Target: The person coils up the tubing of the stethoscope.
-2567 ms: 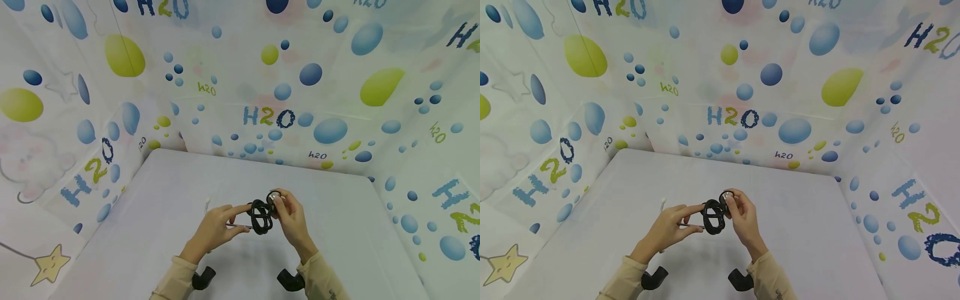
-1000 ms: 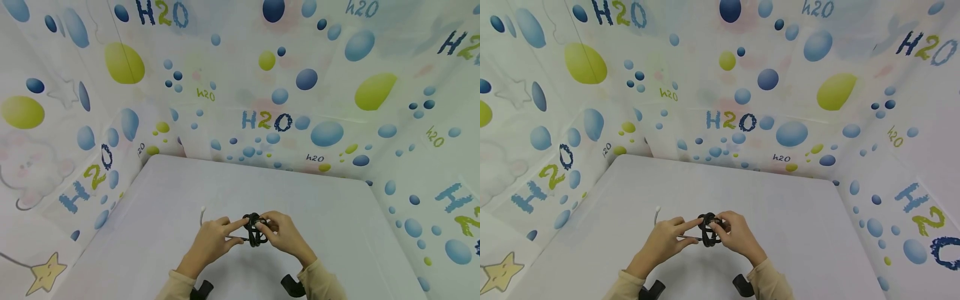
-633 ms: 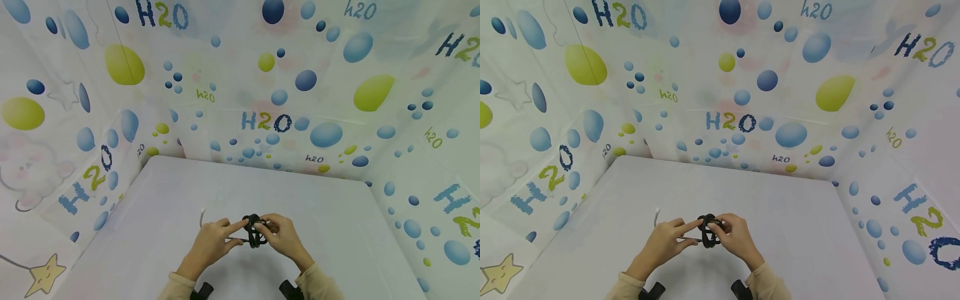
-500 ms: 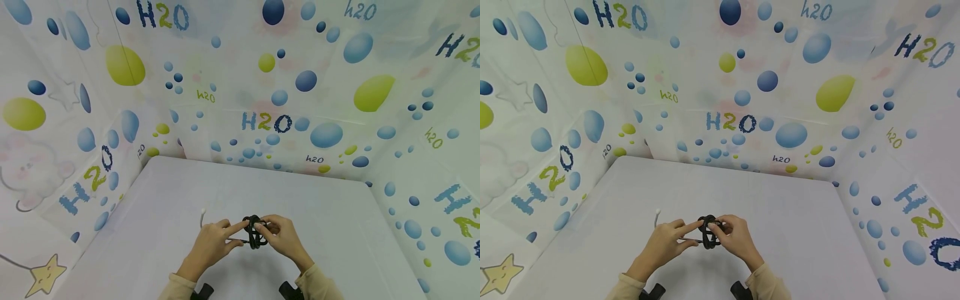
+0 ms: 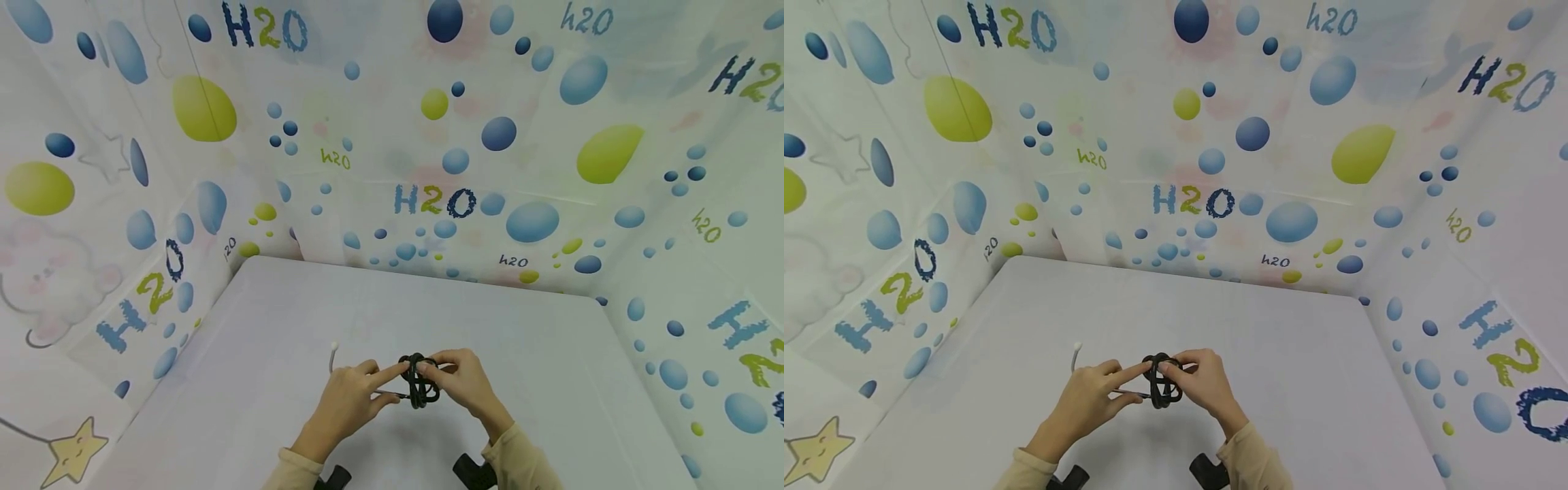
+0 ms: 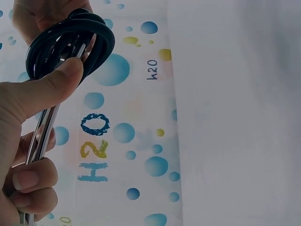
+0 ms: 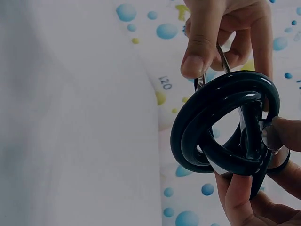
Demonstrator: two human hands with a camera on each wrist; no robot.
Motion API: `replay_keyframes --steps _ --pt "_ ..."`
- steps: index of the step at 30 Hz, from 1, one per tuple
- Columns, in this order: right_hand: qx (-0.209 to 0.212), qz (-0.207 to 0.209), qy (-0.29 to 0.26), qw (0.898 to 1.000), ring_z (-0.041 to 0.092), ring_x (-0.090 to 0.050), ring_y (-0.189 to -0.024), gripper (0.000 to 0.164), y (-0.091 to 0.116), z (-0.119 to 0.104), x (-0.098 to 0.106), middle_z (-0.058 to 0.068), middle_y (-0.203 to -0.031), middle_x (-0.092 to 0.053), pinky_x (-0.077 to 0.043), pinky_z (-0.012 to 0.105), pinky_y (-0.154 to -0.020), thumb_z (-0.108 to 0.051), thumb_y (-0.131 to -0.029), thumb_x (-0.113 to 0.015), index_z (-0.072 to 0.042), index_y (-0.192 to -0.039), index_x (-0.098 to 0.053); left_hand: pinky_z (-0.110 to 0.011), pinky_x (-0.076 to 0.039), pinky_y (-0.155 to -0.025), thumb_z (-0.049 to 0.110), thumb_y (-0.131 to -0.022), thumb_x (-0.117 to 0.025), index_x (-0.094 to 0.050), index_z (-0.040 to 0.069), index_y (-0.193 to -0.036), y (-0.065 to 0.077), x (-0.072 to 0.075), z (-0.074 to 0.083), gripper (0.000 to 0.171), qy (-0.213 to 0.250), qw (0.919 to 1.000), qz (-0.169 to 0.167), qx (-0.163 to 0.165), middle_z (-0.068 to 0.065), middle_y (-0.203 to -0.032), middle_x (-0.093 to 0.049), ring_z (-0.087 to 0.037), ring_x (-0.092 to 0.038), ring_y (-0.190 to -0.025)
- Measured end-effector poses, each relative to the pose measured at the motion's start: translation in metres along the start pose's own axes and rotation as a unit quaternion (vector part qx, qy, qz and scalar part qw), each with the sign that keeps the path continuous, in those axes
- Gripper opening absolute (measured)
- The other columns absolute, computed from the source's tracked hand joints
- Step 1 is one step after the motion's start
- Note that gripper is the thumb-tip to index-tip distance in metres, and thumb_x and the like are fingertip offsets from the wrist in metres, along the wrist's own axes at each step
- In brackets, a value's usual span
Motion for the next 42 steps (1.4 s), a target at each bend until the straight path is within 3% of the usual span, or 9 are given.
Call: replay_keyframes --steps 9,16,23,36,42 --pt "-0.020 0.010 0.004 1.000 0.021 -0.067 -0.067 0.022 0.0004 0.0017 0.0013 0.017 -0.090 -0.068 -0.050 0.030 -0.056 -0.019 -0.086 -0.069 0.002 -0.087 -0.071 -0.013 -0.034 -0.045 0.030 -0.057 -0.088 -0.071 0.014 -0.108 0.0001 0.0011 -0.0022 0.057 0.013 0.9998 0.014 0.006 0.004 -0.063 -0.057 0.000 -0.040 -0.047" --pt "-0.030 0.018 0.022 0.999 0.019 -0.066 -0.068 0.024 0.0017 0.0048 0.0013 0.017 -0.097 -0.067 -0.050 0.031 -0.059 -0.022 -0.088 -0.066 0.001 -0.092 -0.070 -0.019 -0.046 -0.051 0.032 -0.055 -0.088 -0.069 0.007 -0.089 0.0002 0.0038 -0.0057 0.046 0.032 0.9988 0.022 0.029 0.000 -0.072 -0.069 -0.006 -0.061 -0.056" --pt "-0.034 0.016 0.021 0.999 0.022 -0.064 -0.064 0.024 0.0006 0.0069 0.0014 0.017 -0.094 -0.067 -0.050 0.034 -0.059 -0.021 -0.089 -0.065 0.002 -0.092 -0.069 -0.019 -0.045 -0.051 0.029 -0.052 -0.089 -0.067 0.007 -0.082 -0.0002 0.0058 -0.0080 0.044 0.035 0.9983 0.032 0.035 0.001 -0.068 -0.067 -0.007 -0.059 -0.055" --pt "-0.038 -0.008 -0.022 0.999 0.030 -0.066 -0.064 0.021 -0.0005 0.0085 0.0028 0.022 -0.087 -0.068 -0.048 0.028 -0.056 -0.014 -0.086 -0.068 0.007 -0.086 -0.068 -0.017 -0.044 -0.052 0.024 -0.053 -0.089 -0.065 0.007 -0.079 -0.0019 0.0053 -0.0077 0.040 0.056 0.9979 0.026 0.023 0.002 -0.067 -0.065 -0.008 -0.058 -0.055" --pt "-0.042 0.008 -0.043 0.998 0.024 -0.067 -0.067 0.018 -0.0010 0.0082 0.0049 0.017 -0.088 -0.068 -0.048 0.027 -0.056 -0.010 -0.085 -0.069 0.007 -0.090 -0.068 -0.017 -0.043 -0.051 0.026 -0.053 -0.089 -0.065 0.008 -0.079 -0.0025 0.0057 -0.0073 0.040 0.053 0.9980 0.032 0.015 0.002 -0.066 -0.063 -0.007 -0.056 -0.054"
Point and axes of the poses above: each hand's wrist, its own y-axis away from the middle knuckle, its own x-axis out of the back of the hand, z = x × y, the point moved 8 cm from there along -y, towards the middle knuckle
